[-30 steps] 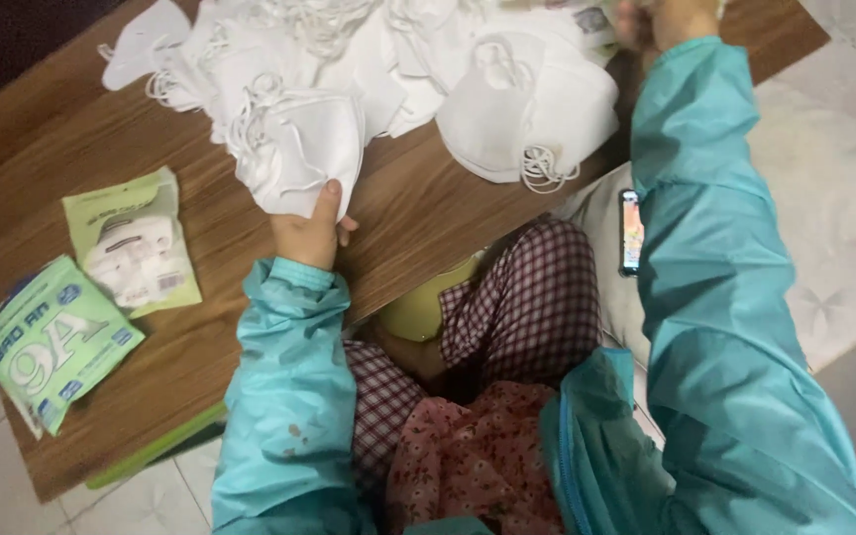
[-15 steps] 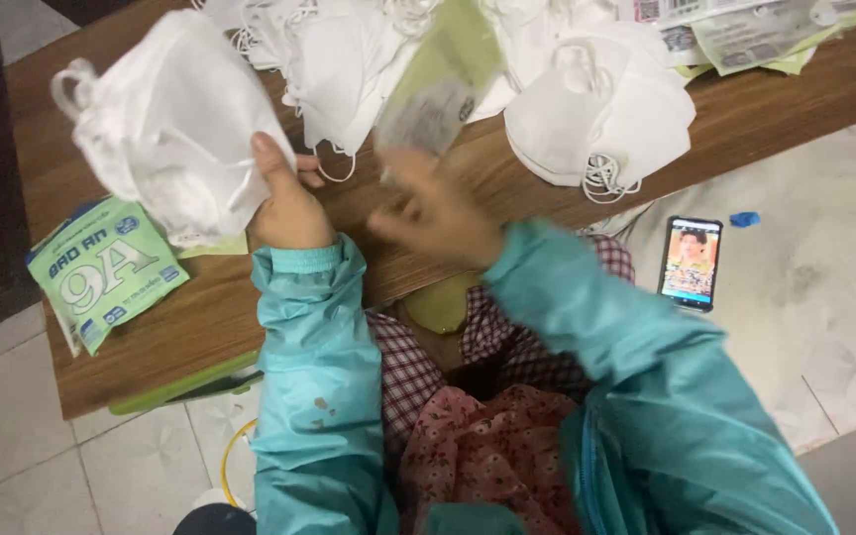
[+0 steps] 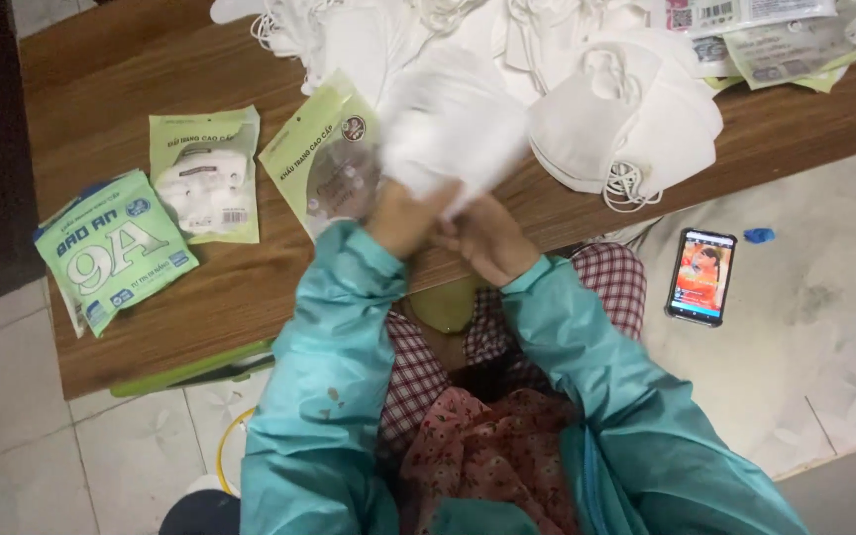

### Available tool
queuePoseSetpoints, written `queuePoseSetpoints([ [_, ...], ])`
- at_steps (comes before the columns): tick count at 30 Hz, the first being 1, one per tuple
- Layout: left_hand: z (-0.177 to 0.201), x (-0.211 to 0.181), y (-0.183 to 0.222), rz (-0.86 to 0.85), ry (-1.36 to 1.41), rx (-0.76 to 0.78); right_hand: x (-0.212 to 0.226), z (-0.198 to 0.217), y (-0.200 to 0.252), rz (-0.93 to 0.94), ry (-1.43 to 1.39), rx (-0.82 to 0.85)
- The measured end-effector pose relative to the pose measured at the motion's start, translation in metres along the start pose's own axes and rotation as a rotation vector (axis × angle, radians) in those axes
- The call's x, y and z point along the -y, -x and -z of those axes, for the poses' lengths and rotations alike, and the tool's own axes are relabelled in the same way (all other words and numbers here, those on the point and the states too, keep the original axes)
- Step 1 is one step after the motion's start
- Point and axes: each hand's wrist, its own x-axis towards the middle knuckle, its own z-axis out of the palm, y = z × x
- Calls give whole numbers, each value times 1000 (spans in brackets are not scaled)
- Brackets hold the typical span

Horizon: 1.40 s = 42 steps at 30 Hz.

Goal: Inspecting individual face masks for quality and stacking them neatly on a wooden surface.

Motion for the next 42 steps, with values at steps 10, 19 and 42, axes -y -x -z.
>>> queuePoseSetpoints([
  [10,70,82,-52,-175,-725,-126,60,-3,10,89,528,-686],
  [19,35,49,-27,-139,-980,-90,35,46,11,174,519,-562],
  [42,76,43,4,-769,-903,-25,39,52,11,257,-145,-636],
])
